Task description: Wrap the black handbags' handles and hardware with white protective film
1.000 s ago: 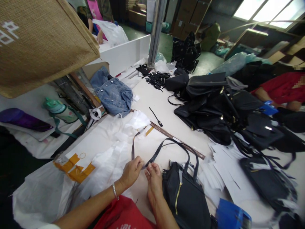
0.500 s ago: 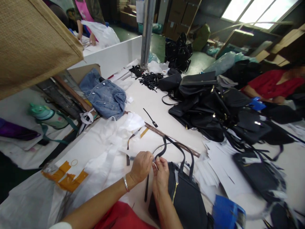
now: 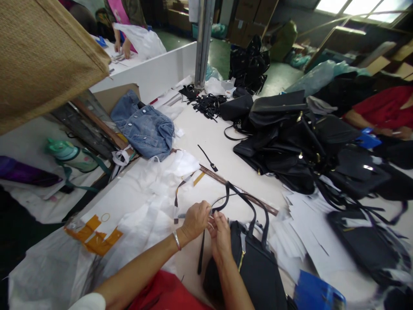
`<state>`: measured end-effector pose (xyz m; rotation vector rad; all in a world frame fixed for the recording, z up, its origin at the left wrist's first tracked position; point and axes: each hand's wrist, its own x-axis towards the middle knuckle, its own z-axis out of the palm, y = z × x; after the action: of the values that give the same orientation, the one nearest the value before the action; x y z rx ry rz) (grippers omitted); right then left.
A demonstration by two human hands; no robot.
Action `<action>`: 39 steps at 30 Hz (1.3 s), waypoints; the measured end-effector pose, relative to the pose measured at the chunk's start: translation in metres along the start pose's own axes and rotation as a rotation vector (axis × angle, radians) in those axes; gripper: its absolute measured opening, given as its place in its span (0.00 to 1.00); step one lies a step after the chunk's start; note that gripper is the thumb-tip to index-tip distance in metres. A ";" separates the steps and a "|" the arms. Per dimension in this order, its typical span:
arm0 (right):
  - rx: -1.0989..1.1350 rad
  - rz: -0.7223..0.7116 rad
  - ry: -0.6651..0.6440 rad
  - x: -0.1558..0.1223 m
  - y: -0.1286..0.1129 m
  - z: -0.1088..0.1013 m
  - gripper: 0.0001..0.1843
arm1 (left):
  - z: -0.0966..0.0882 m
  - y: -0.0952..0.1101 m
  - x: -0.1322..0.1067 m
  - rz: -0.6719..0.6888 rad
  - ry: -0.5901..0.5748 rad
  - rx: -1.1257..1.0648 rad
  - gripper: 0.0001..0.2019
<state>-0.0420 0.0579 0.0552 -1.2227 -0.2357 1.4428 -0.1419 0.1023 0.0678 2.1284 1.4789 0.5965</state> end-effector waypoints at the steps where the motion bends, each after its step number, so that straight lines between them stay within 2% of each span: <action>1: -0.043 0.009 -0.017 0.004 -0.001 -0.002 0.16 | 0.002 -0.005 0.003 0.009 -0.033 -0.019 0.11; 4: -0.287 -0.019 0.007 0.023 0.005 -0.002 0.18 | 0.006 -0.021 0.011 0.000 -0.097 -0.072 0.10; 7: -0.476 -0.030 0.035 0.048 0.018 0.000 0.16 | 0.005 -0.036 0.012 -0.020 -0.089 -0.088 0.08; 10: -0.562 -0.009 0.043 0.068 0.029 0.002 0.11 | -0.007 -0.050 -0.009 -0.051 -0.008 -0.092 0.11; 12: -0.634 -0.013 0.066 0.072 0.032 0.001 0.09 | -0.016 -0.061 -0.039 -0.078 0.021 -0.094 0.11; 15: -0.747 -0.061 0.108 0.055 0.037 -0.003 0.12 | -0.027 -0.082 -0.099 -0.105 -0.060 -0.079 0.10; 17: -0.879 -0.086 0.052 0.027 0.044 -0.006 0.08 | -0.029 -0.097 -0.139 -0.130 -0.114 -0.038 0.10; 19: -1.144 -0.097 -0.139 -0.007 0.059 -0.007 0.04 | -0.028 -0.110 -0.170 -0.144 -0.130 0.033 0.14; 21: -1.468 -0.107 -0.364 -0.039 0.078 -0.005 0.06 | -0.025 -0.120 -0.188 -0.129 -0.145 0.102 0.21; 23: -1.706 -0.133 -0.459 -0.065 0.097 0.001 0.10 | -0.021 -0.124 -0.193 -0.107 -0.158 0.145 0.25; 26: -1.902 -0.165 -0.437 -0.084 0.115 0.010 0.21 | -0.018 -0.123 -0.187 -0.115 -0.120 0.178 0.25; 28: -1.957 -0.166 -0.427 -0.087 0.118 0.012 0.23 | -0.017 -0.120 -0.180 -0.135 -0.076 0.191 0.24; 30: -1.933 -0.174 -0.422 -0.087 0.117 0.009 0.18 | -0.016 -0.117 -0.175 -0.149 -0.044 0.197 0.22; 34: -1.728 -0.251 -0.354 -0.085 0.111 -0.006 0.04 | -0.016 -0.116 -0.174 -0.151 -0.016 0.194 0.19; 39: -1.544 -0.233 -0.252 -0.081 0.096 -0.015 0.07 | -0.034 -0.107 -0.167 -0.154 0.013 0.165 0.18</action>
<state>-0.1064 -0.0457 0.0218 -2.0400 -1.8344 1.0730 -0.2949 -0.0185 0.0158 2.1093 1.7335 0.4475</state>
